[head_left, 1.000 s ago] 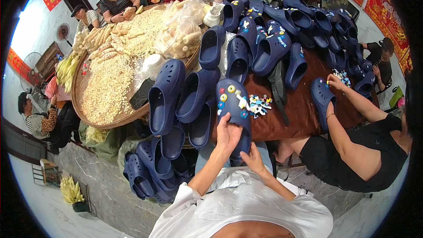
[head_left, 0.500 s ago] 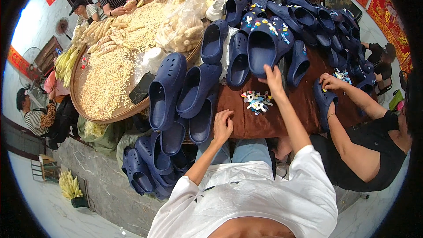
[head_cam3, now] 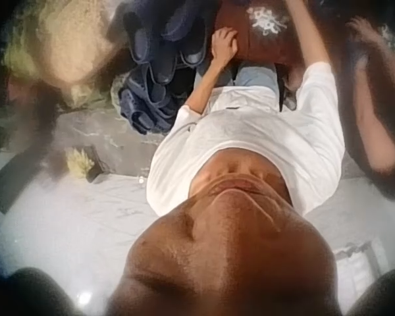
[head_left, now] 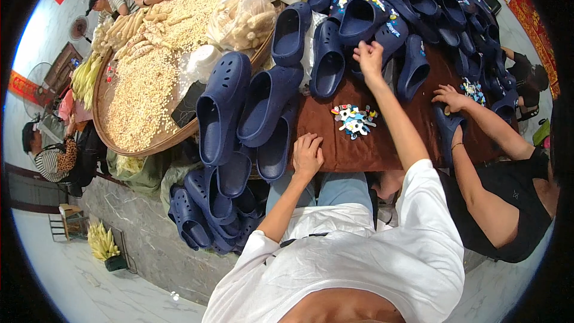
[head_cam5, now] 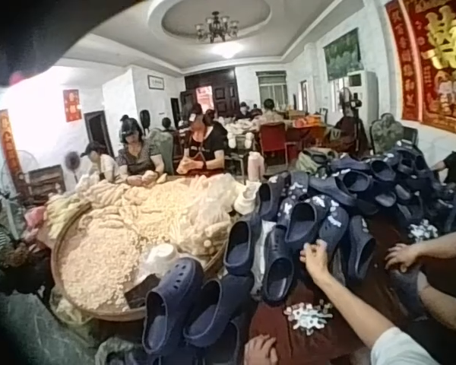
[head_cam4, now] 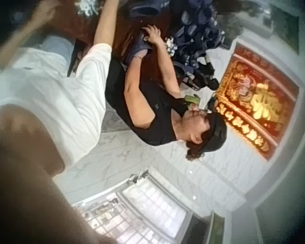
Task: Attaching decorative charms and pins into the holes of blue plastic clogs.
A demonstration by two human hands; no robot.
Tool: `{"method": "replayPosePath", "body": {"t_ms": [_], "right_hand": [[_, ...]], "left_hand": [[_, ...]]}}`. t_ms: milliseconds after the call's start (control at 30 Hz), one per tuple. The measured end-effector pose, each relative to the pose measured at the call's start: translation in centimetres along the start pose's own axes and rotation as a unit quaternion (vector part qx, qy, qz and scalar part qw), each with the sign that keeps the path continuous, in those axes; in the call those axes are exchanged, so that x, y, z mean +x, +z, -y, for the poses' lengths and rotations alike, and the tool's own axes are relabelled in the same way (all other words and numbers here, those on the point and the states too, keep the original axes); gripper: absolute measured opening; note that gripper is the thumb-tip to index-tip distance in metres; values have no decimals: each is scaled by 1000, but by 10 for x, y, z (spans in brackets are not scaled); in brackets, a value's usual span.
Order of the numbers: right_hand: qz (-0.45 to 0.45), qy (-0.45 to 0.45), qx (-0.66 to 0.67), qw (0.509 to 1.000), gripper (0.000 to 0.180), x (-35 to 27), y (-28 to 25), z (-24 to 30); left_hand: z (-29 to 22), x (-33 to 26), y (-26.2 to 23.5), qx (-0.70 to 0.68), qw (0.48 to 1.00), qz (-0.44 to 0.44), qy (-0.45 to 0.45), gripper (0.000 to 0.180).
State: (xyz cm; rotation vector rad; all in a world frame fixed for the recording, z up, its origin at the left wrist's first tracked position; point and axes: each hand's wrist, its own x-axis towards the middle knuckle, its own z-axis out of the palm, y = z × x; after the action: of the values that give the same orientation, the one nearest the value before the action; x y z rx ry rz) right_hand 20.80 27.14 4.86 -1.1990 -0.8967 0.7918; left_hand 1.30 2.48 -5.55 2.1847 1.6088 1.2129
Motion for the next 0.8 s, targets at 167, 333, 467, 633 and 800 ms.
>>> {"method": "replayPosePath", "body": {"t_ms": [167, 333, 467, 633, 800], "right_hand": [[141, -112, -266, 947, 44, -78, -16, -63], [91, -88, -452, 883, 56, -69, -6, -86], [137, 54, -477, 867, 50, -56, 7, -70], [119, 33, -450, 884, 40, -75, 1, -58], [177, -17, -395, 901, 36, -127, -30, -13]], "left_hand": [[-1, 1, 0, 3, 1000, 4, -5, 34], [-2, 4, 2, 9, 1000, 15, 2, 37], [-1, 4, 4, 11, 1000, 4, 6, 39], [-1, 2, 4, 0, 1000, -11, 6, 38], [1, -7, 3, -61, 995, -70, -21, 32]]}}
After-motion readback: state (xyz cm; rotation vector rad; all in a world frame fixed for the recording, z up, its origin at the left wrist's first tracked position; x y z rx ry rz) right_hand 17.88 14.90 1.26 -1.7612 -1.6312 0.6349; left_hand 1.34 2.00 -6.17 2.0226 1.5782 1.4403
